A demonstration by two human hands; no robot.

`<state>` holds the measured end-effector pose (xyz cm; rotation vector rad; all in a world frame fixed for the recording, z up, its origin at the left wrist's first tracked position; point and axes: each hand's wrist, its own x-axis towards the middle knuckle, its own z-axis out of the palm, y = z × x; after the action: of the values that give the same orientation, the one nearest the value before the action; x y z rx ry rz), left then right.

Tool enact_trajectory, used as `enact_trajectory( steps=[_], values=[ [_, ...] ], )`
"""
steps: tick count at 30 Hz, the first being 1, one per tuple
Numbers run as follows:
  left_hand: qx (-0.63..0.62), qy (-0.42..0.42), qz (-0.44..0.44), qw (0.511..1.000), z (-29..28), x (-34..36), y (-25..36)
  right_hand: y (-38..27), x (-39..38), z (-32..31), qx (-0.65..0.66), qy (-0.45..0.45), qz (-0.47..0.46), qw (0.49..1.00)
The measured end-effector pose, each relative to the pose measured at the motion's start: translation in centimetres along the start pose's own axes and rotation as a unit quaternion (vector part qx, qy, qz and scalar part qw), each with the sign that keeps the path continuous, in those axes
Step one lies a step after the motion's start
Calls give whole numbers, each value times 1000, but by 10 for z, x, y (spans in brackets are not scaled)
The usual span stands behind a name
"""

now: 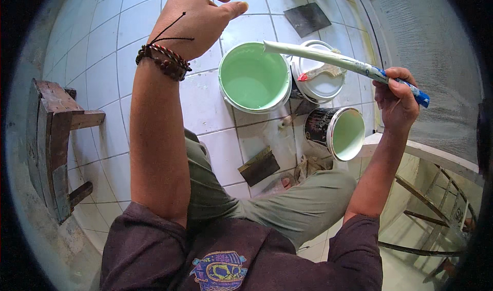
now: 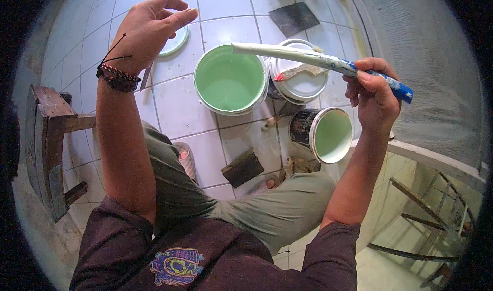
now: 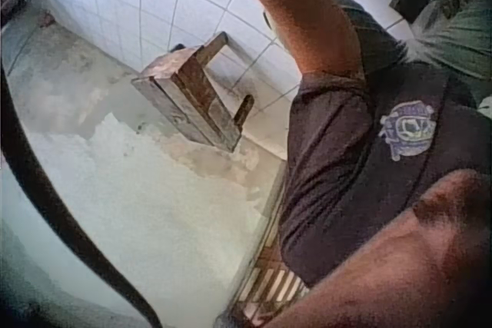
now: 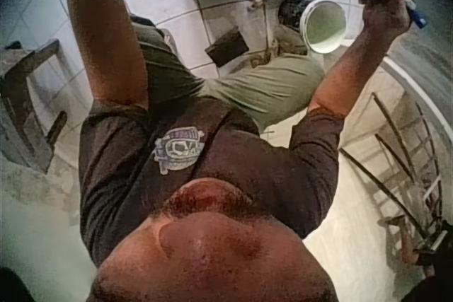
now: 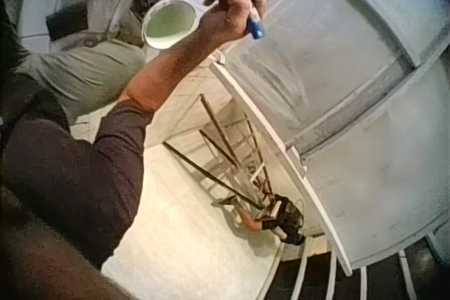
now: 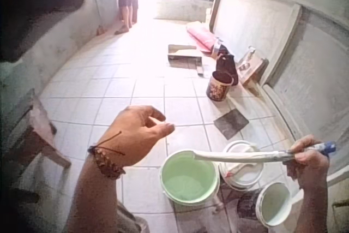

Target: The recorder is seen mixing light green paint in several containers.

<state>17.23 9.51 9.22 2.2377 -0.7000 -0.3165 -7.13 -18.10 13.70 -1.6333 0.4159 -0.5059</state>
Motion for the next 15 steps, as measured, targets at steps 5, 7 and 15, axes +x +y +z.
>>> enact_trajectory(
  steps=[5,7,15],
  values=[
    [6,9,-3,1000,1,-1,0,0,0,2,-4,-5,0,1000],
    [-4,1,-8,1000,1,-1,1,-1,-1,3,-13,6,0,1000],
    [6,-1,-11,1000,-2,-1,2,0,-1,3,-11,-7,3,1000]
  ],
)
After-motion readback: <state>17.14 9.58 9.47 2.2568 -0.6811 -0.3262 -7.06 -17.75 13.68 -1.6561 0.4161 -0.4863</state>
